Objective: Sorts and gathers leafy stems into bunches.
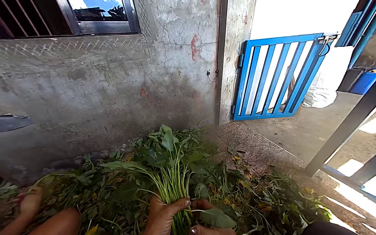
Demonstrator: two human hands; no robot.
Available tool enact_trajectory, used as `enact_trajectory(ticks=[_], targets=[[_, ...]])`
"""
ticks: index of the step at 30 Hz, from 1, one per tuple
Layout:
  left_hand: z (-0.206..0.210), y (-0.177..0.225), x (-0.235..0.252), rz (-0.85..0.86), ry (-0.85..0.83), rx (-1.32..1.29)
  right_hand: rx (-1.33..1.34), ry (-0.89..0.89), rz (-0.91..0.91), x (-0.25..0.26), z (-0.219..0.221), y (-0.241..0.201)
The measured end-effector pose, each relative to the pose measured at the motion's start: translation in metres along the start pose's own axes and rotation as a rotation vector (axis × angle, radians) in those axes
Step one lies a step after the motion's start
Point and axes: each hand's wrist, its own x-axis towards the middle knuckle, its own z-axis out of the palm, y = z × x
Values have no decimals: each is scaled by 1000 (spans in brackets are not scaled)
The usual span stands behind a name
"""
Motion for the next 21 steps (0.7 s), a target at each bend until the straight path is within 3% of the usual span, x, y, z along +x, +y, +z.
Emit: enact_trajectory(ticks=[4,6,10,12,15,17,19,21], targets=[[11,-11,-1,69,118,63,-104,432,-170,8,28,0],[9,-10,2,95,216,51,-292,508,-183,6,23,3],[-3,2,9,123,355,7,-673,377,12,-3,-9,25],[-5,4,9,129,374,-8,-893,299,226,-7,-24,38],[-10,10,9,133,360,-49,-1143,-48,745,-10,-50,38],[-14,11,9,118,325,-44,-1174,-129,912,-10,-55,27],[-13,7,8,80,283,-23,-1110,-70,722,-5,-51,3],[-8,1,6,19,237,-9,-790,12,333,1,-39,-13]])
